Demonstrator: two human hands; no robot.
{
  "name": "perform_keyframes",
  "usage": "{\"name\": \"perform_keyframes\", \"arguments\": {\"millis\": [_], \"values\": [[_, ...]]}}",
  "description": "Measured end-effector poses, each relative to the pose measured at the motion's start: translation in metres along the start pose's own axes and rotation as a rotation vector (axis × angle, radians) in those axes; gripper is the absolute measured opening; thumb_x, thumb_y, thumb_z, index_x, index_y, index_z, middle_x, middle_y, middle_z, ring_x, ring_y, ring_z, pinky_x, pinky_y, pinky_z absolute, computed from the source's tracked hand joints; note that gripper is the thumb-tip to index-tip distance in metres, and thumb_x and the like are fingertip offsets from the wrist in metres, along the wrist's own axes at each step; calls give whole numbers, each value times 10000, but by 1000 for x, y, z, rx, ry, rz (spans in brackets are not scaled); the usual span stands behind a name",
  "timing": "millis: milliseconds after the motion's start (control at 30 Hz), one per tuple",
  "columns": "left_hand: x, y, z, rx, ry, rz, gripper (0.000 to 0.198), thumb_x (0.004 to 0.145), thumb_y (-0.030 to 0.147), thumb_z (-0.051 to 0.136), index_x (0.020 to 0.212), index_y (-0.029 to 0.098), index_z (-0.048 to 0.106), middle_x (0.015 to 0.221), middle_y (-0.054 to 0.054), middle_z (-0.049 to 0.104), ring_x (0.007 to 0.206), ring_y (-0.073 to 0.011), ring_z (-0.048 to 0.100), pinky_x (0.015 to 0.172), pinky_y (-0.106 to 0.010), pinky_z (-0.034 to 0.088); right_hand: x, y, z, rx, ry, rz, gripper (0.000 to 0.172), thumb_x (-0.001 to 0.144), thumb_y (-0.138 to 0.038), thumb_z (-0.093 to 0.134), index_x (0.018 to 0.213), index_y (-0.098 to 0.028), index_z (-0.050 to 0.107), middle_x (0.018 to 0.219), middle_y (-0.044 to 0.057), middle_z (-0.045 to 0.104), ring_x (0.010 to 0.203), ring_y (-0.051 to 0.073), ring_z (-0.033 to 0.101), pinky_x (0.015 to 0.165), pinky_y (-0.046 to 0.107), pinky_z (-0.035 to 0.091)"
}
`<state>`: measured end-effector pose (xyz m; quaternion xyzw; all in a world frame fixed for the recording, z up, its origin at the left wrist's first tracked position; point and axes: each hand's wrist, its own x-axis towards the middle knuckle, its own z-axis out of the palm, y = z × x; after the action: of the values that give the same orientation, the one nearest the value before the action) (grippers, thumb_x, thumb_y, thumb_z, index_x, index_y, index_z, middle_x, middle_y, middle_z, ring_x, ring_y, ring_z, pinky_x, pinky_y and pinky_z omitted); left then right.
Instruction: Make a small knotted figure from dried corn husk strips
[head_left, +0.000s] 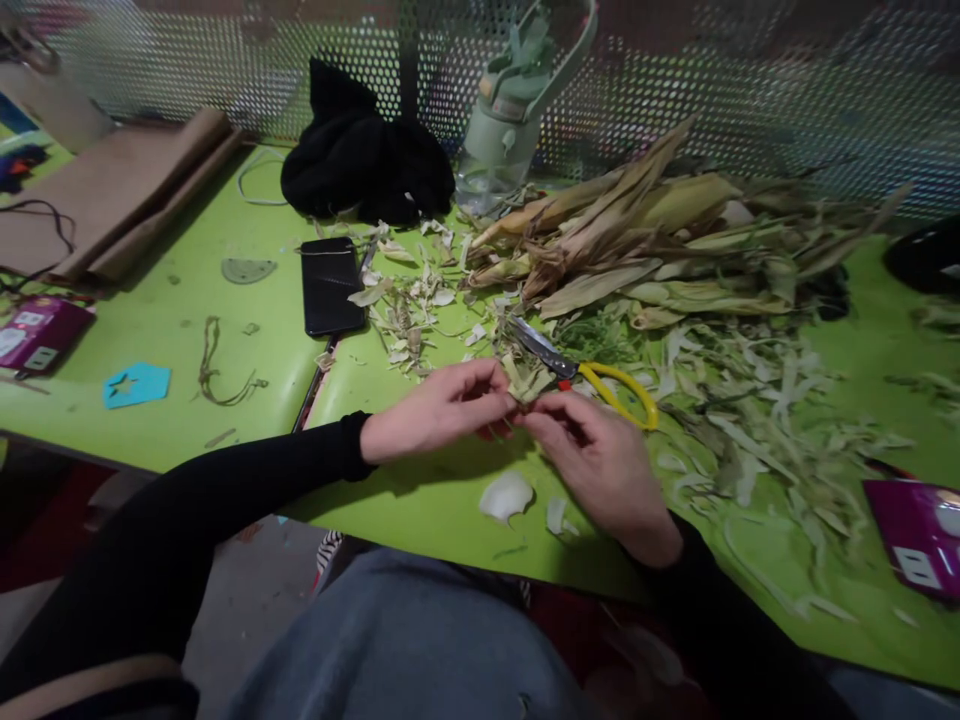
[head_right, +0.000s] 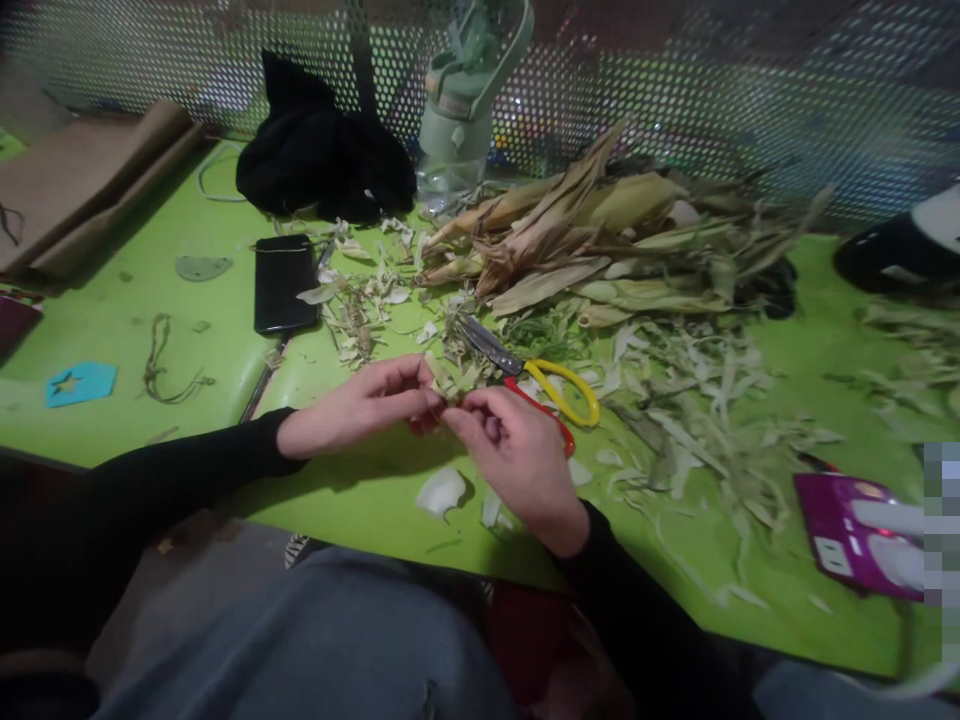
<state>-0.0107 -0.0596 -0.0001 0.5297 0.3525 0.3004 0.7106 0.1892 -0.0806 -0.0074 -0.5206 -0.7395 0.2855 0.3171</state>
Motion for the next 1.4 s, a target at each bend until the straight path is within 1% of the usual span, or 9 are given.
{"name": "perform_keyframes", "arguments": {"millis": [167, 333, 500, 633, 700, 867, 1033, 1267, 1400], "values": [[-1, 2, 1, -105, -51, -97, 122, 907, 180, 538, 796, 154, 494, 747, -1, 650, 667, -75, 605, 668, -226, 469, 2, -4, 0, 9, -104, -148, 221, 935, -302, 578, 728, -231, 611, 638, -18, 583, 578, 127, 505, 545, 272, 380], [1, 8, -4, -196, -79, -168, 124, 892, 151, 515, 775, 156, 474, 824, -24, 676, 723, -85, 645, 677, -229, 472, 0, -6, -8, 72, -133, -167, 207, 926, -253, 568, 721, -226, 585, 619, -24, 547, 547, 118, 492, 512, 254, 380], [-1, 13, -9, 74, -99, -54, 88, 870, 197, 603, 858, 140, 536, 806, 8, 612, 710, -80, 560, 699, -241, 451, -2, -6, -8, -26, -118, -222, 224, 930, -245, 549, 708, -214, 544, 622, -26, 510, 546, 111, 461, 526, 252, 373], [-1, 15, -9, 222, -67, -21, 321, 783, 232, 747, 1045, 147, 581, 692, 81, 488, 600, -53, 428, 580, -206, 357, -1, -6, -4, -116, -144, -293, 211, 949, -239, 517, 742, -215, 545, 641, -15, 538, 583, 127, 501, 548, 256, 385], [-1, 13, -10, 160, -99, -48, 319, 786, 264, 758, 1025, 145, 584, 648, 88, 495, 564, -47, 444, 553, -198, 358, -2, -6, -2, -149, -152, -327, 196, 963, -232, 494, 776, -215, 550, 673, 3, 579, 619, 146, 536, 568, 269, 404], [4, 2, -12, -112, -157, -151, 256, 812, 194, 728, 1001, 141, 564, 672, 29, 654, 616, -85, 632, 602, -212, 487, -5, -1, 1, -237, -115, -407, 165, 974, -215, 479, 845, -198, 581, 724, 39, 629, 660, 178, 569, 609, 296, 435], [6, -10, -7, -351, -135, -210, 250, 799, 213, 753, 970, 121, 597, 734, 1, 695, 624, -59, 644, 638, -194, 517, -7, 3, 3, -301, -35, -436, 159, 964, -194, 508, 841, -184, 608, 715, 44, 626, 659, 179, 566, 638, 301, 443], [1, -2, -5, -29, -97, -34, 217, 806, 191, 734, 957, 121, 595, 568, 60, 609, 508, -46, 562, 491, -137, 408, -7, -8, -4, -102, -143, -373, 221, 930, -147, 512, 721, -211, 539, 623, -12, 536, 582, 140, 509, 568, 277, 395], [2, 3, -10, -66, -146, -47, 217, 820, 198, 724, 973, 122, 590, 672, 5, 698, 592, -73, 642, 589, -177, 505, -8, -12, -12, -7, -218, -340, 208, 924, -176, 522, 721, -218, 536, 613, -27, 513, 557, 126, 495, 553, 274, 377]]}}
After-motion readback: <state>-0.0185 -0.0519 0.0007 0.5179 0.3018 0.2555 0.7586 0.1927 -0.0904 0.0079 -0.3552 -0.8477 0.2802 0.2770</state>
